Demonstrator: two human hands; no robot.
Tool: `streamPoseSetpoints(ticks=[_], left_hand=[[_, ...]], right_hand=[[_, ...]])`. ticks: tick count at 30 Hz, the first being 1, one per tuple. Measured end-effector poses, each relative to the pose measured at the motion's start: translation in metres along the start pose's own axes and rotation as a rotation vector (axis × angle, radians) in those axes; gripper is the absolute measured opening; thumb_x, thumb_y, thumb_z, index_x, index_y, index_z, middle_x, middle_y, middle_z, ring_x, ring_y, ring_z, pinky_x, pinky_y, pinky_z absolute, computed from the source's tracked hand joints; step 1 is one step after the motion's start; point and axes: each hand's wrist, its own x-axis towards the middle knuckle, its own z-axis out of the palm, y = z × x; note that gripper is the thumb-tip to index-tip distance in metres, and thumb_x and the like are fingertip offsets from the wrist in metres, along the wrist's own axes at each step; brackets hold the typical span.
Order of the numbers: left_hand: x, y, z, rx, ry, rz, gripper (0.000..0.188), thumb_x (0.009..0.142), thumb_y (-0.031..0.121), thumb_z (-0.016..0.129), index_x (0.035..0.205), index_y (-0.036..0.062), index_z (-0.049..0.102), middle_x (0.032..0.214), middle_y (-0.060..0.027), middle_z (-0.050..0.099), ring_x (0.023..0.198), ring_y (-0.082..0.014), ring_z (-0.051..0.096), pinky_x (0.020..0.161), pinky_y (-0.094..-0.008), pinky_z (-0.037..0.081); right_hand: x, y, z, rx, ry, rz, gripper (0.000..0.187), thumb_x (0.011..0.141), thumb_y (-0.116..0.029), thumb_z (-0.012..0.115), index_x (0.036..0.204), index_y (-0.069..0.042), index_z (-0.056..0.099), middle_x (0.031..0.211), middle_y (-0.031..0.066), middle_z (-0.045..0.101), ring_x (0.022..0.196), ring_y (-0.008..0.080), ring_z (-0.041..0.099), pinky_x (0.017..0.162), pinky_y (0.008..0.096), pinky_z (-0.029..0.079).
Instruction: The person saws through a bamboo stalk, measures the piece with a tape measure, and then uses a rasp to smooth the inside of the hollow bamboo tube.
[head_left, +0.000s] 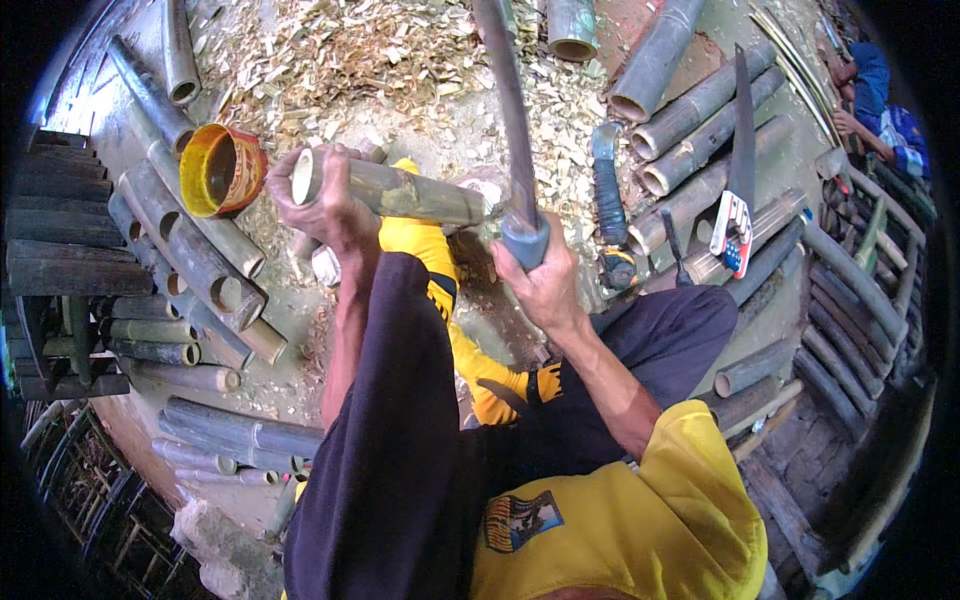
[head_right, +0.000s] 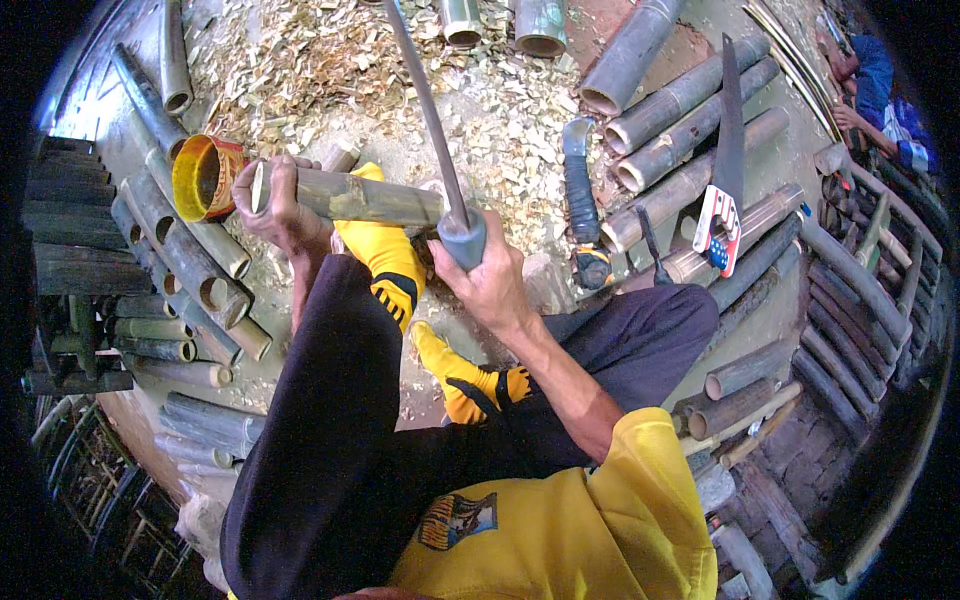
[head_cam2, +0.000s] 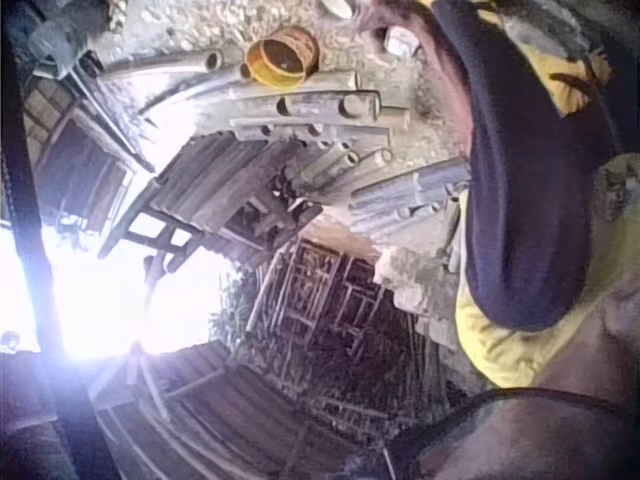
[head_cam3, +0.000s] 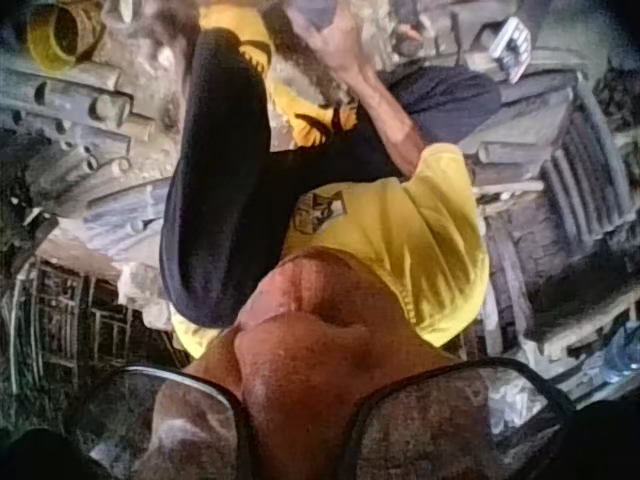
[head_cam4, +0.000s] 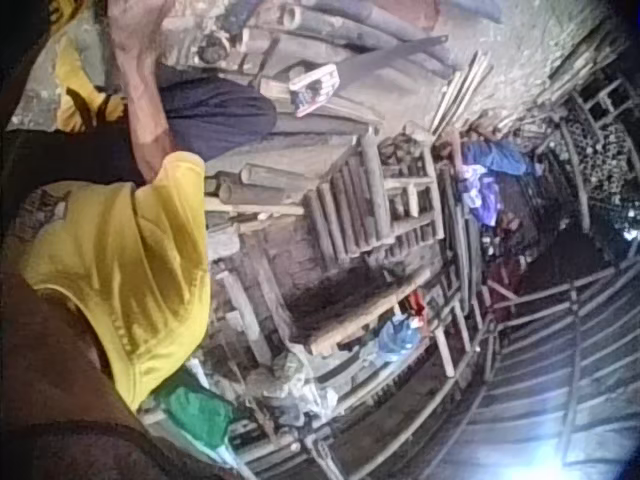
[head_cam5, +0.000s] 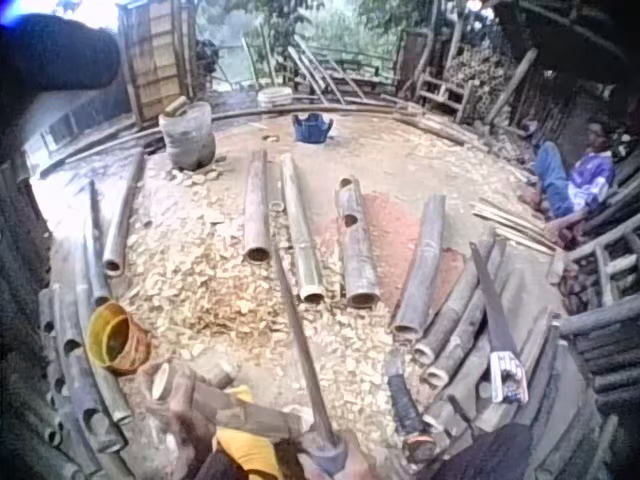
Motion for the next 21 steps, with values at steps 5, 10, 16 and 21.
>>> streamPoseSetpoints(ticks=[5, 10, 16, 21], left_hand=[[-0.011, 0.006, 0.02, -0.039, -0.039, -0.05, 0.031, 0.074, -0.002, 0.06, 0.1, -0.0004, 0.044, 0.074, -0.0122, 0.058, 0.061, -0.0211, 0.058, 0.059, -0.0334, 0.05], [0.0, 0.007, -0.002, -0.053, -0.13, -0.006, 0.032, 0.074, 0.002, 0.061, 0.1, 0.0009, 0.044, 0.074, -0.0119, 0.056, 0.062, -0.0215, 0.058, 0.06, -0.0338, 0.05], [-0.009, 0.007, 0.007, -0.074, -0.247, -0.013, 0.032, 0.072, 0.005, 0.06, 0.1, 0.0001, 0.044, 0.074, -0.0115, 0.055, 0.063, -0.0229, 0.059, 0.061, -0.0364, 0.051], [-0.001, 0.004, -0.011, -0.12, -0.249, -0.059, 0.036, 0.07, 0.006, 0.06, 0.102, 0.0025, 0.045, 0.079, -0.0118, 0.055, 0.065, -0.0222, 0.058, 0.059, -0.0363, 0.05]], right_hand=[[0.007, 0.09, 0.002, -0.199, -0.061, 0.085, 0.036, 0.08, -0.024, 0.068, 0.1, 0.0, 0.052, 0.074, 0.0117, 0.063, 0.062, 0.0178, 0.061, 0.055, 0.0279, 0.047], [0.0, 0.022, -0.006, -0.032, -0.086, 0.11, 0.042, 0.076, -0.025, 0.071, 0.101, 0.002, 0.052, 0.077, 0.0178, 0.065, 0.071, 0.023, 0.067, 0.063, 0.0343, 0.05], [0.016, 0.078, 0.01, -0.183, -0.086, 0.087, 0.033, 0.075, -0.022, 0.07, 0.095, 0.0, 0.055, 0.072, 0.0129, 0.063, 0.065, 0.0217, 0.064, 0.06, 0.0315, 0.051], [0.001, 0.057, 0.004, -0.006, -0.141, 0.242, 0.035, 0.074, -0.024, 0.071, 0.094, 0.001, 0.056, 0.074, 0.0105, 0.063, 0.065, 0.0212, 0.062, 0.06, 0.0315, 0.05]])
